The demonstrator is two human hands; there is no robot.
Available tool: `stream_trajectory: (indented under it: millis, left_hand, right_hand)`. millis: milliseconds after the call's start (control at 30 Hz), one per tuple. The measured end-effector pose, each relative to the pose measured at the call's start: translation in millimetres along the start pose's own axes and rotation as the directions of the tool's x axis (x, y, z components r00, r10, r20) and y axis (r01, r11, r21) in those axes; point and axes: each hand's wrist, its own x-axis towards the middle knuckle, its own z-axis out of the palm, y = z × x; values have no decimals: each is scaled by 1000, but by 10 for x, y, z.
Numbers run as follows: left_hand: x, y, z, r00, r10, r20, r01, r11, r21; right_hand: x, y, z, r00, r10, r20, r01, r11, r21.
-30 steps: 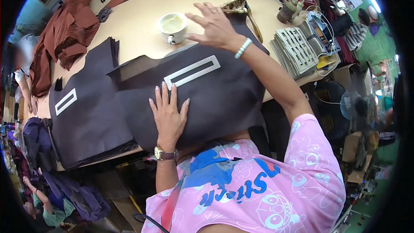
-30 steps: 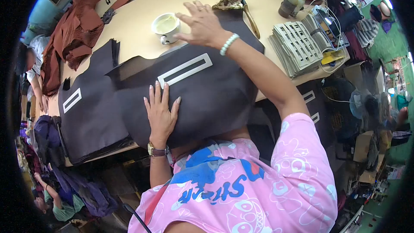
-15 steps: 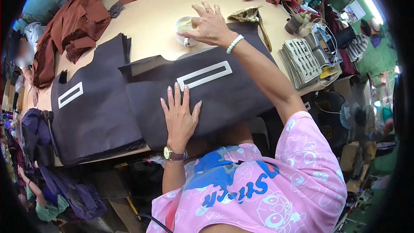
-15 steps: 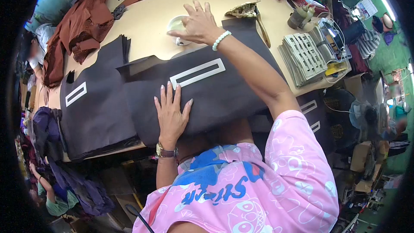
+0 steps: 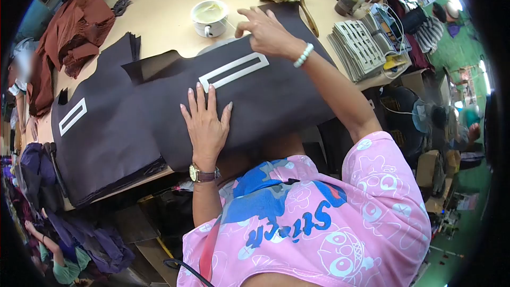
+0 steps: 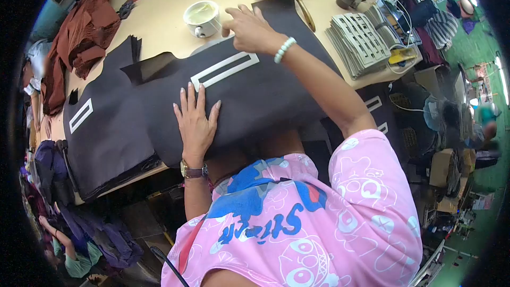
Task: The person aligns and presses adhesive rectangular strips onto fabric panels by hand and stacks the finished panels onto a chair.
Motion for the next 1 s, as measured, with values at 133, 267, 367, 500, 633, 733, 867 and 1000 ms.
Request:
stream_trajectory:
  millis: [133, 267, 367, 500, 633, 733, 867, 1000]
  left_hand:
    - [1, 0, -4, 1000, 3, -4, -3, 1000, 4]
    - [-3, 0, 7, 1000, 5, -5, -5, 1000, 12]
    - [-8, -3, 4, 1000, 7, 3, -8, 1000, 10]
    - [-8, 12, -6, 1000, 3, 7, -3, 1000, 9]
    - [-2, 1, 5, 1000, 12, 7, -12, 1000, 11]
    - [-9, -8, 19, 1000, 16, 6, -16, 1000, 15]
    - [-11, -14, 32, 1000, 17, 3, -17, 1000, 21]
    - [-13, -18, 26, 1000, 22, 3, -22, 1000, 15]
  right_hand:
    - [-545, 43, 149, 988, 152, -15, -143, 953, 268]
    - [-773, 128, 494, 964, 255, -79, -199, 884, 423]
    - [-818, 60, 538, 959, 282, -27, -264, 924, 276]
    - [-854, -109, 570, 954, 292, -64, -297, 949, -100]
    - [-806, -139, 617, 965, 248, -85, -258, 840, -477]
    - [-816, -315, 592, 973, 223, -55, -211, 770, -603]
    - [-851, -413, 537, 982, 185, -27, -162, 769, -618]
    - [-753, -306, 551, 964, 264, 6, -189, 706, -683]
